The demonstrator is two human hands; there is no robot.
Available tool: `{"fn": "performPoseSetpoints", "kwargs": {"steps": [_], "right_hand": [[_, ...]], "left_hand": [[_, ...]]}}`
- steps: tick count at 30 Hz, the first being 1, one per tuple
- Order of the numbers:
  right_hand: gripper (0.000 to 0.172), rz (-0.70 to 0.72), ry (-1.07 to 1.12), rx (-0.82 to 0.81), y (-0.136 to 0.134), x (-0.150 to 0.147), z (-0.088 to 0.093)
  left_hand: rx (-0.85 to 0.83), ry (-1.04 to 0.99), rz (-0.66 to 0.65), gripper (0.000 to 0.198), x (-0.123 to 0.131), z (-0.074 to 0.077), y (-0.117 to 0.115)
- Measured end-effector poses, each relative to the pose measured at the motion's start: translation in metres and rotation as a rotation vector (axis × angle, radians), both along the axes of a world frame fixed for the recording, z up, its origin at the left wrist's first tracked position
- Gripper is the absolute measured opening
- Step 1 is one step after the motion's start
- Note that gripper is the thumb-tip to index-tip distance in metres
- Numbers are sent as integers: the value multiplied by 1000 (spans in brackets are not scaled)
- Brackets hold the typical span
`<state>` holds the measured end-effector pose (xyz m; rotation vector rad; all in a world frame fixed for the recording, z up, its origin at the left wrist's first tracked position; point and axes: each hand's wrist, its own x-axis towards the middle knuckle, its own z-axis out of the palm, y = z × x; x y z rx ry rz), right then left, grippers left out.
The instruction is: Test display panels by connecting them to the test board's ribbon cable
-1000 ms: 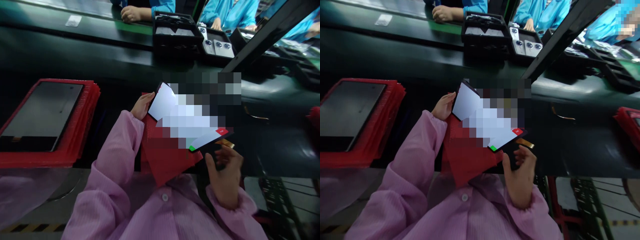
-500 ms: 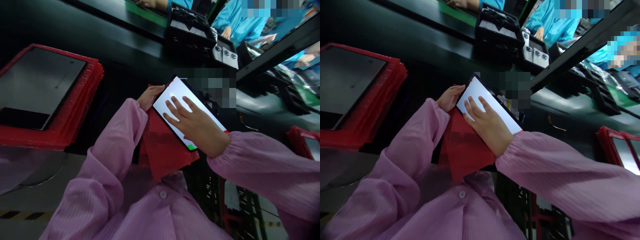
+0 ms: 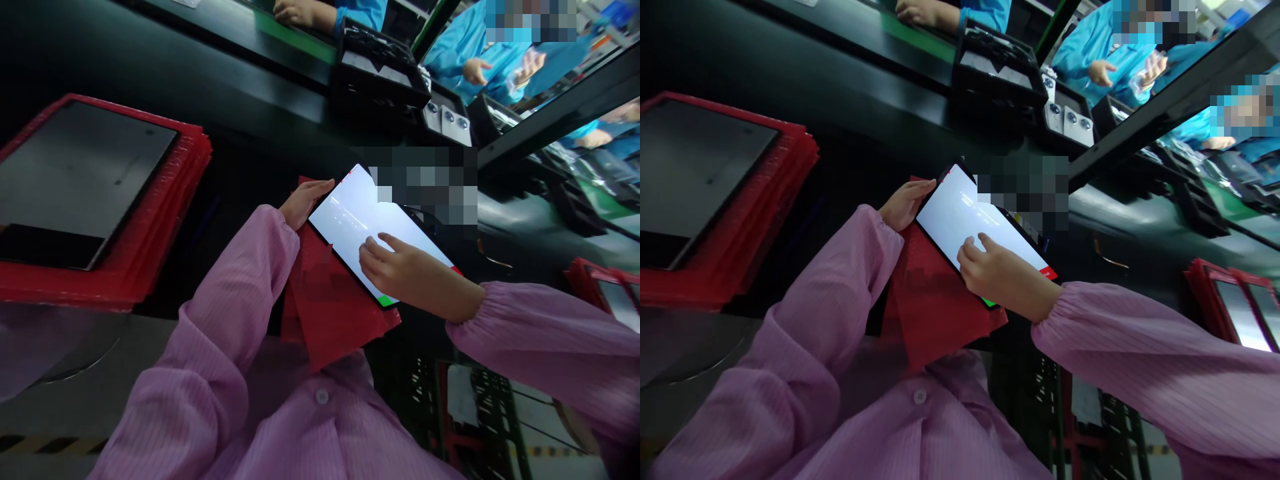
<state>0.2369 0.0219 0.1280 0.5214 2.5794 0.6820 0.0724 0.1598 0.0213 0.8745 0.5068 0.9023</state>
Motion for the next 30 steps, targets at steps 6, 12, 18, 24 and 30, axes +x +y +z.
{"fn": "performPoseSetpoints", "kwargs": {"steps": [6,12,18,24,30], "right_hand": [[28,-61,99,109,-4,8,16],[39,-331,348,87,-3,24,42],[54,-957,551,-417,45,52,55],[28,-991,595,-640,67,57,45],[21,-1205,959,-811,51,77,81]], "left_hand": [[2,2,-2,24,0,-1,0],[-33,14,5,24,-2,0,1],[-77,21,18,21,-2,3,0],[-77,57,20,29,-2,2,2],[-8,43,289,57,-6,19,1]]}}
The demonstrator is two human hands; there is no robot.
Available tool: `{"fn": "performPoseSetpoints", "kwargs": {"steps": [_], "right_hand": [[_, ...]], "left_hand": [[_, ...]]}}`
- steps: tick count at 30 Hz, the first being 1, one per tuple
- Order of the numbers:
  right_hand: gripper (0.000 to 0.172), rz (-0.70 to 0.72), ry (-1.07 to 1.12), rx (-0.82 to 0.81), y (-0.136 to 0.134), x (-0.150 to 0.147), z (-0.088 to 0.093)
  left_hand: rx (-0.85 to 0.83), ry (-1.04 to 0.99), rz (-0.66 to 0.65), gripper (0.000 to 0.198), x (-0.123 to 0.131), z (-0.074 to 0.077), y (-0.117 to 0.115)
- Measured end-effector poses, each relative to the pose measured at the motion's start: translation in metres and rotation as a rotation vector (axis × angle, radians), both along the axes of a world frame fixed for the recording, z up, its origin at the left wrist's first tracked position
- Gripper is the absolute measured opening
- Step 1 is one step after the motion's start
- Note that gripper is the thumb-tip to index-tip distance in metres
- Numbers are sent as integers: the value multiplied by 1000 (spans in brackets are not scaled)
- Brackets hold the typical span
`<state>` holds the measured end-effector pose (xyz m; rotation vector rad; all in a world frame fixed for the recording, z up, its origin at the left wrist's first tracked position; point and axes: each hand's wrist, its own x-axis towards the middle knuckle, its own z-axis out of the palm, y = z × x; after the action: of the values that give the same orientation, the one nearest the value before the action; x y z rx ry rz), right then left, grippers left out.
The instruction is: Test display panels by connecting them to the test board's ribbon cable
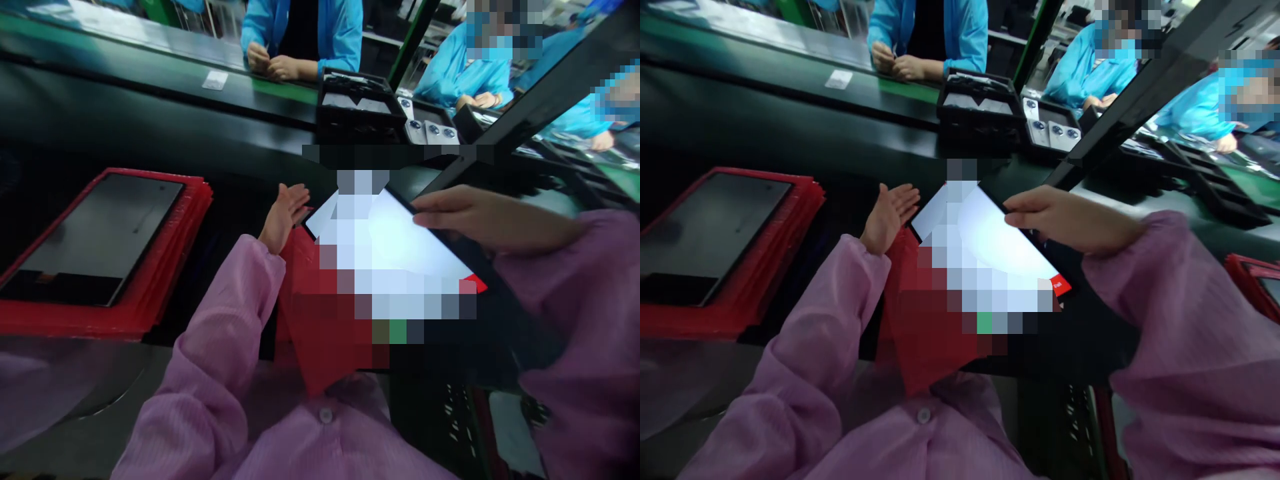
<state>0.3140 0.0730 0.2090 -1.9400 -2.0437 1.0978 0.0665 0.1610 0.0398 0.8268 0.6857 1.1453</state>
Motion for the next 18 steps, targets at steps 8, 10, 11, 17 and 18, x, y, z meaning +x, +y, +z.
{"fn": "performPoseSetpoints", "kwargs": {"steps": [8,10,11,17,18], "right_hand": [[17,-420,789,181,-31,-5,-18],[15,-401,824,191,-34,-11,-36],[14,-383,816,185,-35,-13,-43],[32,-223,410,261,-35,-15,-44],[37,-205,283,294,-34,-14,-42]], "left_hand": [[-329,-463,-394,81,33,45,-76],[-366,-521,-379,79,34,48,-89],[-380,-530,-344,76,33,48,-92],[-423,-418,-182,62,29,41,-95],[-393,-398,-206,65,29,41,-95]]}}
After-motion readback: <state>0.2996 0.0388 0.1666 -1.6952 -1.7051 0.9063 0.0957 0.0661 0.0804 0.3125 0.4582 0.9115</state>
